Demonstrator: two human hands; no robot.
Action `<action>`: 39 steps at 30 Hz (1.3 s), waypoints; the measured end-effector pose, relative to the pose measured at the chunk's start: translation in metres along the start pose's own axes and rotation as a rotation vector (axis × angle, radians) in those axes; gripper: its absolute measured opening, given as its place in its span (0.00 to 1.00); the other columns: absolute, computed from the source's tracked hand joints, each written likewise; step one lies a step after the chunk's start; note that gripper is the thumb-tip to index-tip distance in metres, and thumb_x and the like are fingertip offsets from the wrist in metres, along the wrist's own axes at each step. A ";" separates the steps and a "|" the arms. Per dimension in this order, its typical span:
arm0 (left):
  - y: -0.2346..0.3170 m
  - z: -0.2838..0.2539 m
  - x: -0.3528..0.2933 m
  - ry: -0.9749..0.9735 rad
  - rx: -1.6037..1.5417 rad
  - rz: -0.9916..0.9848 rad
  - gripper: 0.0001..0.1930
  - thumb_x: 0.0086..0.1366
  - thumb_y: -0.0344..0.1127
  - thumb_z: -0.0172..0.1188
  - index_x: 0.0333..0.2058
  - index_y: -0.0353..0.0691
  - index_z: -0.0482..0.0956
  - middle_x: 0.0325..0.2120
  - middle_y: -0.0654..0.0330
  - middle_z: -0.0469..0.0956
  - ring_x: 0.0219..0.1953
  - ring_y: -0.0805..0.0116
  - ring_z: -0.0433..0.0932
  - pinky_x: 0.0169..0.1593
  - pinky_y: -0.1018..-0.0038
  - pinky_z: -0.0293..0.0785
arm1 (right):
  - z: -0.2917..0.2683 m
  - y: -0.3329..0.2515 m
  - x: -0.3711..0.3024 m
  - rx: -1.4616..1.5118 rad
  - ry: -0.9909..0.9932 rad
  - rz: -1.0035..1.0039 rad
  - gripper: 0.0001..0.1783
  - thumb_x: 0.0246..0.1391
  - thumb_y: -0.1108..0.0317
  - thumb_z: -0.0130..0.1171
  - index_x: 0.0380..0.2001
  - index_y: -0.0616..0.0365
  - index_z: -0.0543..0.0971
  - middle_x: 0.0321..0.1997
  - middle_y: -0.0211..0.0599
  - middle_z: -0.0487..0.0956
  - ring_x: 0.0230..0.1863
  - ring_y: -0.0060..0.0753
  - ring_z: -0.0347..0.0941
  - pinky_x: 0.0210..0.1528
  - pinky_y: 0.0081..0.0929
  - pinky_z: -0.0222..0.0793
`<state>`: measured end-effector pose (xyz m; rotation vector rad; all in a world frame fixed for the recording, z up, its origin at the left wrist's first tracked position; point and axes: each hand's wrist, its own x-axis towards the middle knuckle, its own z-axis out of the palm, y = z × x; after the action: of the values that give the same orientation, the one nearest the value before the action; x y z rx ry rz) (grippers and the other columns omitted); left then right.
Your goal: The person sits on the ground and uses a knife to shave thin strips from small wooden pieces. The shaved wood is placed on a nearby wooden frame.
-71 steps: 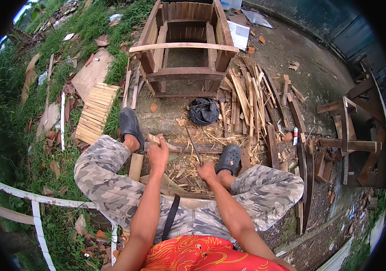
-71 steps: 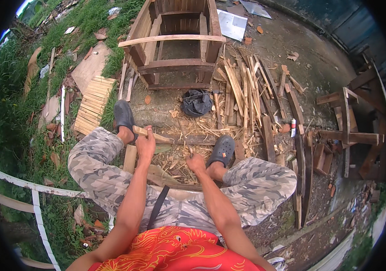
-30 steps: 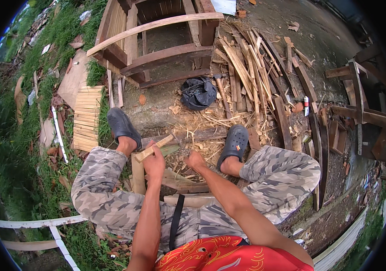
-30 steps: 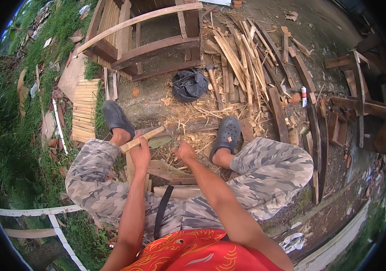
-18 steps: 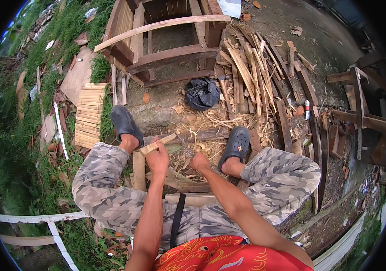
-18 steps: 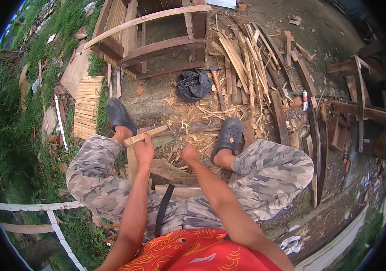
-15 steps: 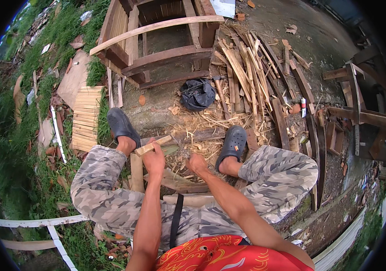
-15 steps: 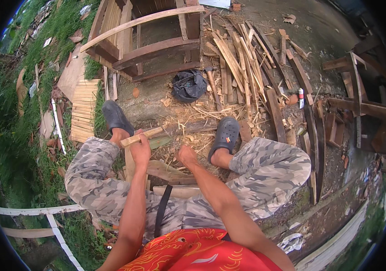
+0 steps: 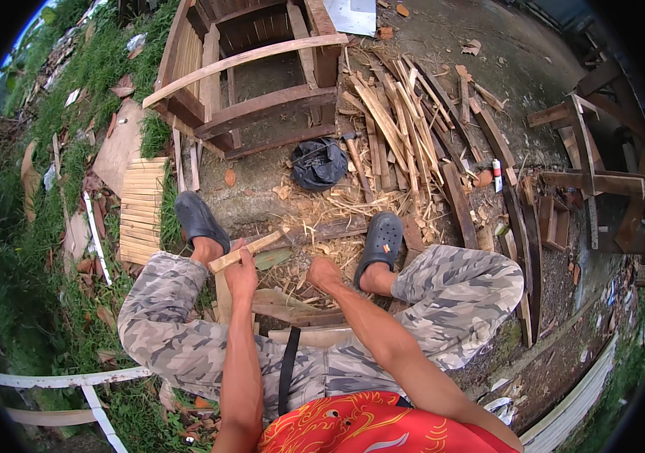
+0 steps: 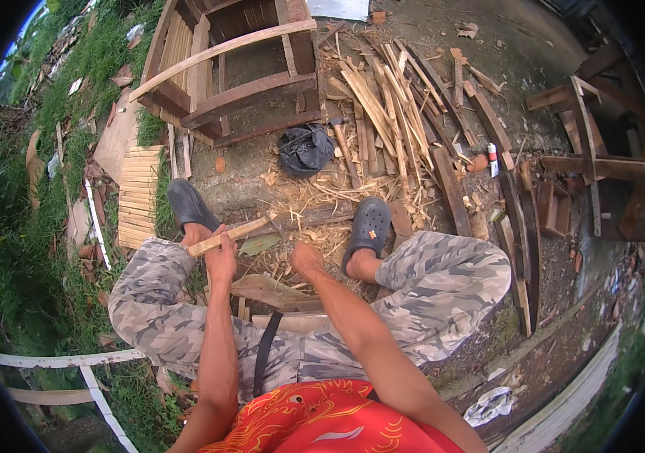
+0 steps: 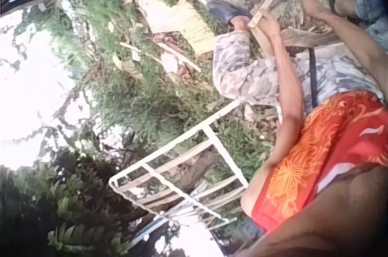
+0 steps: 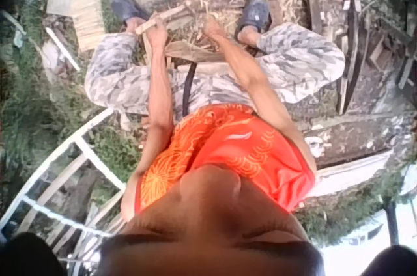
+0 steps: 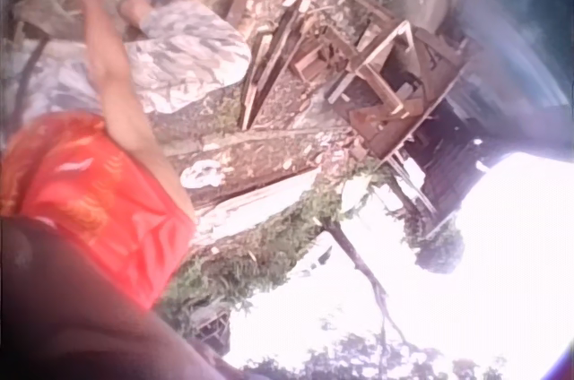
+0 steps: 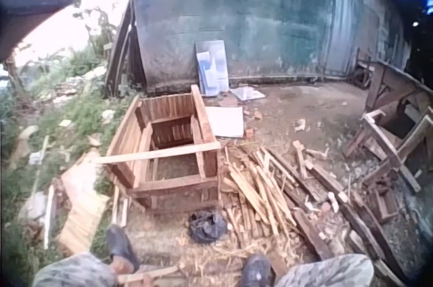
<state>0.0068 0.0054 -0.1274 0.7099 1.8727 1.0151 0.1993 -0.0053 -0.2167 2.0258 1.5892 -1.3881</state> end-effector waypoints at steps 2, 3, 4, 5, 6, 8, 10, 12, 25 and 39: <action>0.002 -0.004 -0.003 -0.025 0.062 0.030 0.20 0.73 0.37 0.49 0.58 0.32 0.73 0.40 0.55 0.80 0.42 0.72 0.79 0.43 0.76 0.77 | -0.001 0.005 -0.003 -0.021 -0.039 -0.018 0.16 0.54 0.64 0.59 0.42 0.62 0.84 0.48 0.53 0.82 0.53 0.50 0.79 0.51 0.42 0.77; 0.003 -0.006 -0.004 -0.041 0.052 0.021 0.20 0.74 0.37 0.49 0.58 0.33 0.72 0.39 0.57 0.79 0.41 0.73 0.78 0.42 0.77 0.77 | -0.002 0.007 -0.004 -0.033 -0.083 0.006 0.16 0.54 0.64 0.59 0.42 0.62 0.84 0.49 0.54 0.82 0.53 0.49 0.79 0.51 0.43 0.77; 0.002 -0.008 -0.007 -0.014 0.029 0.001 0.20 0.74 0.37 0.49 0.59 0.33 0.72 0.41 0.57 0.79 0.41 0.73 0.78 0.42 0.76 0.78 | -0.004 0.008 -0.006 -0.038 -0.168 0.083 0.17 0.55 0.63 0.58 0.43 0.61 0.83 0.50 0.54 0.82 0.54 0.51 0.78 0.52 0.43 0.76; 0.002 -0.012 -0.009 0.003 -0.016 -0.020 0.20 0.74 0.38 0.49 0.59 0.33 0.72 0.42 0.57 0.78 0.41 0.72 0.78 0.42 0.76 0.78 | -0.007 0.007 -0.007 -0.005 -0.136 0.062 0.17 0.55 0.62 0.57 0.43 0.61 0.83 0.50 0.54 0.81 0.54 0.51 0.78 0.53 0.44 0.75; 0.003 -0.015 -0.007 0.020 -0.096 -0.043 0.20 0.74 0.38 0.49 0.59 0.34 0.72 0.44 0.57 0.78 0.41 0.71 0.78 0.43 0.76 0.78 | -0.010 0.004 -0.008 0.010 -0.149 0.062 0.17 0.55 0.62 0.57 0.43 0.61 0.83 0.51 0.54 0.81 0.55 0.52 0.77 0.54 0.44 0.74; 0.001 -0.019 -0.008 0.027 -0.097 -0.046 0.20 0.74 0.38 0.49 0.59 0.34 0.71 0.46 0.56 0.77 0.42 0.71 0.79 0.43 0.75 0.78 | -0.014 -0.001 -0.012 0.029 -0.130 0.038 0.18 0.56 0.60 0.57 0.42 0.61 0.83 0.51 0.55 0.81 0.54 0.53 0.77 0.54 0.44 0.74; -0.002 -0.020 -0.007 0.045 -0.115 -0.056 0.19 0.74 0.38 0.49 0.58 0.33 0.71 0.49 0.56 0.76 0.43 0.70 0.79 0.43 0.75 0.79 | -0.013 -0.007 -0.019 0.069 -0.035 -0.011 0.19 0.57 0.58 0.56 0.42 0.61 0.83 0.50 0.55 0.81 0.53 0.54 0.78 0.54 0.44 0.74; -0.005 -0.016 -0.005 0.060 -0.148 -0.072 0.19 0.74 0.38 0.49 0.58 0.33 0.71 0.50 0.55 0.76 0.44 0.69 0.79 0.43 0.75 0.79 | -0.008 -0.007 -0.027 0.180 0.046 -0.052 0.19 0.57 0.57 0.57 0.42 0.61 0.83 0.50 0.56 0.81 0.53 0.54 0.78 0.53 0.43 0.74; -0.010 -0.002 -0.009 0.188 -0.004 0.050 0.17 0.73 0.37 0.50 0.50 0.28 0.77 0.39 0.54 0.79 0.33 0.70 0.79 0.34 0.76 0.79 | 0.017 0.015 -0.018 0.224 0.170 -0.122 0.21 0.54 0.53 0.60 0.40 0.60 0.83 0.44 0.54 0.83 0.49 0.55 0.79 0.50 0.45 0.76; -0.012 -0.003 -0.004 0.328 -0.086 0.040 0.18 0.70 0.39 0.50 0.46 0.29 0.81 0.26 0.50 0.82 0.27 0.63 0.82 0.32 0.66 0.76 | 0.027 0.018 -0.012 0.335 0.203 -0.264 0.26 0.53 0.53 0.61 0.47 0.63 0.81 0.51 0.55 0.81 0.53 0.54 0.78 0.52 0.45 0.74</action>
<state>0.0055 -0.0049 -0.1346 0.5567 2.0838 1.2927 0.1999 -0.0382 -0.2282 2.2709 1.8733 -1.6860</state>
